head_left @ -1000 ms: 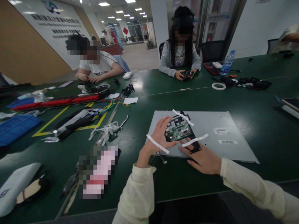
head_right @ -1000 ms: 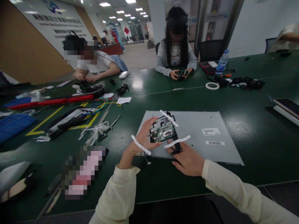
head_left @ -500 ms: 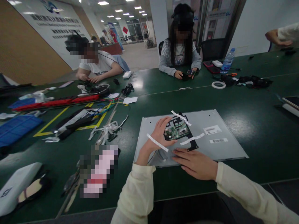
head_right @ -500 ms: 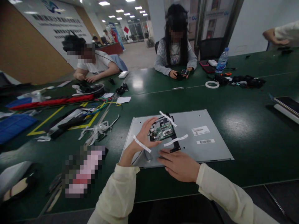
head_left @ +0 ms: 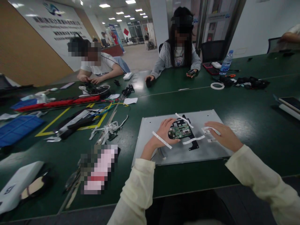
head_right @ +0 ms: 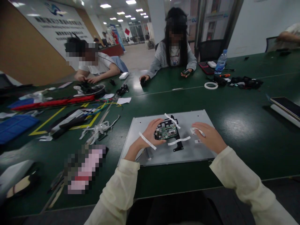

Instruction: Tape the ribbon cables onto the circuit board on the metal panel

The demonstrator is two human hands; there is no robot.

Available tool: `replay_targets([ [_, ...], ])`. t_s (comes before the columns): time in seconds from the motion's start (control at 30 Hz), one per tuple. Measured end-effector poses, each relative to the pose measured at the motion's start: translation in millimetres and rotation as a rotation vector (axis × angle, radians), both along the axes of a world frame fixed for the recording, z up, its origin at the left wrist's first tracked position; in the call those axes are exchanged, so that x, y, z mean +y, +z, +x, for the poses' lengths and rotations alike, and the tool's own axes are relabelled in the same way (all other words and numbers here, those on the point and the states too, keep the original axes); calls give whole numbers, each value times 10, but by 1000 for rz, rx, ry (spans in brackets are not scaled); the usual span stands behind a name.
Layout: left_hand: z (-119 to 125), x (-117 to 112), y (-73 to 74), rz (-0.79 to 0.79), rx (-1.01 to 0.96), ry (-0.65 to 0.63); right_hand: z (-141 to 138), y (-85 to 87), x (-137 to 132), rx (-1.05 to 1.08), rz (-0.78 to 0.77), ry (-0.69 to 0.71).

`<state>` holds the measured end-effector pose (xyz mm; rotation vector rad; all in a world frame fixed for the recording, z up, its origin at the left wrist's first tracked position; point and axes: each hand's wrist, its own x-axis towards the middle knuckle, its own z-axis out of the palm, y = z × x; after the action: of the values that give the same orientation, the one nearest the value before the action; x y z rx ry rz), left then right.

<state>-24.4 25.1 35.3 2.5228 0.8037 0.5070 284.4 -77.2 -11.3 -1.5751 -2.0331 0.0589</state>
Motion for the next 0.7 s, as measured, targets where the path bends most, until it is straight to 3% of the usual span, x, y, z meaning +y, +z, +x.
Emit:
replay_targets([
  [0.13, 49, 74, -128, 2, 9, -15, 148, -267, 342, -121, -136, -46],
  [0.27, 55, 160, -322, 12, 10, -15, 88, -454, 483, -275, -187, -119],
  [0.37, 62, 169, -356, 13, 37, -24, 40, -496, 504, -352, -141, -138],
  [0.57, 76, 133, -237, -31, 95, -19, 41, -492, 503, -392, -121, -134],
  [0.7, 86, 167, -302, -18, 115, -18, 37, -479, 493, -391, -132, -141],
])
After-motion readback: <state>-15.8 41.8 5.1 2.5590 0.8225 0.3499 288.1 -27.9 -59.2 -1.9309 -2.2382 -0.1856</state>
